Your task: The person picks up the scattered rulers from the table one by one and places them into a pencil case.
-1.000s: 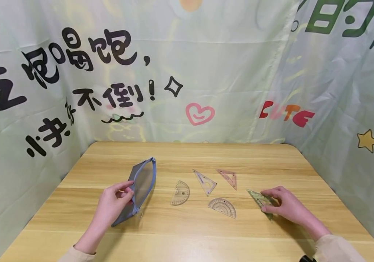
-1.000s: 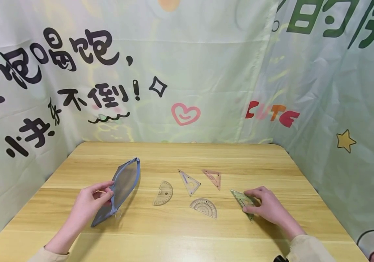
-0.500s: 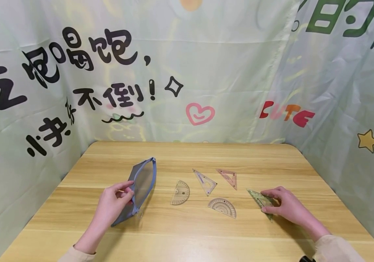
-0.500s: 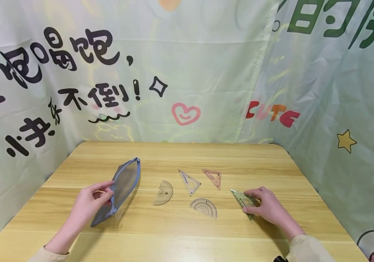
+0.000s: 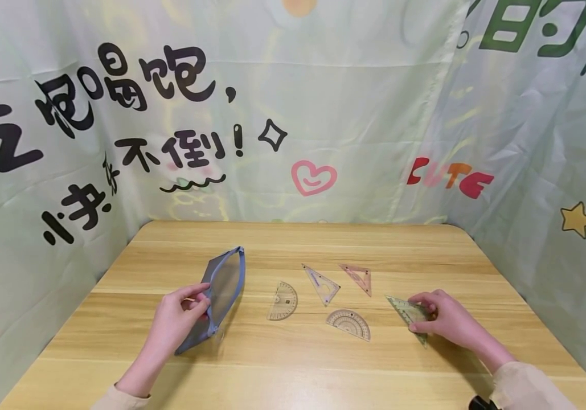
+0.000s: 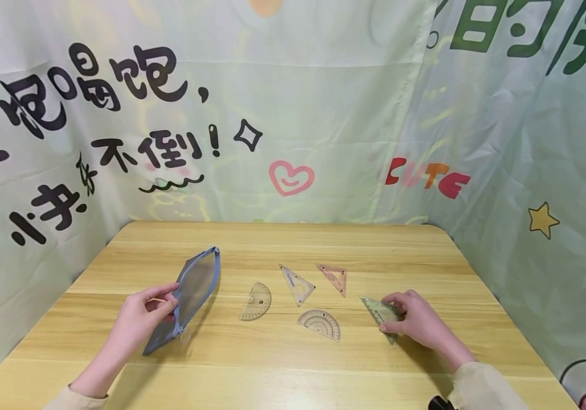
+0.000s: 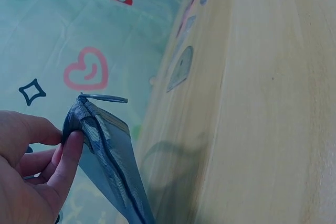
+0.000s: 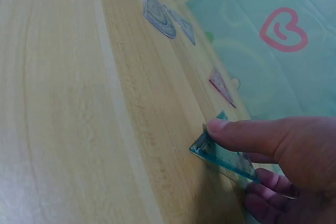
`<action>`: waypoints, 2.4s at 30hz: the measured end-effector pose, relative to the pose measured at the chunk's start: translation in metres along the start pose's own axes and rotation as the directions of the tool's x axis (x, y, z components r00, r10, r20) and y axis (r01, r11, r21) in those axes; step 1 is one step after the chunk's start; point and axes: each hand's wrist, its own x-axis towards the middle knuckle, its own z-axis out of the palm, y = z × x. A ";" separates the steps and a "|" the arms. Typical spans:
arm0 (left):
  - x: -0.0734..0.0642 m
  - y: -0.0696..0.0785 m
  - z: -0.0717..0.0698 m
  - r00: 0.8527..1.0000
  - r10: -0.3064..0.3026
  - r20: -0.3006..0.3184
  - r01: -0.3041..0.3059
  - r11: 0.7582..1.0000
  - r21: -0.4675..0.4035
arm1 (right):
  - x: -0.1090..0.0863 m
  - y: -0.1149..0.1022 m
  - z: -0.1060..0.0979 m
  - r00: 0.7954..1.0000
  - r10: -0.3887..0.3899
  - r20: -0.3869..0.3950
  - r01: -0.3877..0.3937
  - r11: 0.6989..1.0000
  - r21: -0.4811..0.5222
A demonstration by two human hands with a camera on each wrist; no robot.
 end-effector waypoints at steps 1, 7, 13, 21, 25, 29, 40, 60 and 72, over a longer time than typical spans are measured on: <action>0.000 0.000 0.000 1.000 -0.001 0.002 0.001 1.000 -0.001 | 0.000 0.000 0.000 1.000 0.003 -0.001 -0.003 1.000 -0.002; 0.000 -0.001 0.000 1.000 -0.006 0.010 0.006 1.000 -0.003 | 0.001 -0.001 -0.001 1.000 0.021 0.015 -0.021 1.000 0.022; -0.001 0.000 0.001 1.000 -0.003 0.008 0.003 1.000 -0.012 | 0.001 0.000 -0.002 0.999 0.026 0.042 -0.029 0.997 0.068; 0.000 -0.001 0.001 1.000 -0.006 0.005 0.006 1.000 -0.016 | -0.001 0.002 -0.005 0.999 -0.006 0.032 0.002 0.992 0.126; -0.001 -0.001 0.000 1.000 -0.006 0.009 0.006 1.000 -0.014 | -0.002 0.003 -0.007 0.999 -0.005 0.043 0.000 0.991 0.131; -0.001 -0.002 0.000 1.000 -0.002 0.008 0.002 1.000 -0.012 | -0.003 0.004 -0.009 0.998 -0.033 0.048 0.025 0.990 0.142; -0.002 -0.003 -0.002 1.000 -0.010 -0.005 0.010 1.000 -0.008 | -0.005 0.003 -0.010 0.999 -0.038 0.035 0.030 0.981 0.192; -0.001 -0.001 -0.001 1.000 0.002 0.000 -0.002 1.000 -0.006 | -0.002 0.000 -0.014 0.999 -0.008 0.049 -0.006 0.959 0.285; -0.001 -0.003 0.000 1.000 0.001 0.000 -0.001 1.000 -0.010 | 0.001 -0.006 -0.016 0.998 -0.013 -0.065 0.028 0.973 0.231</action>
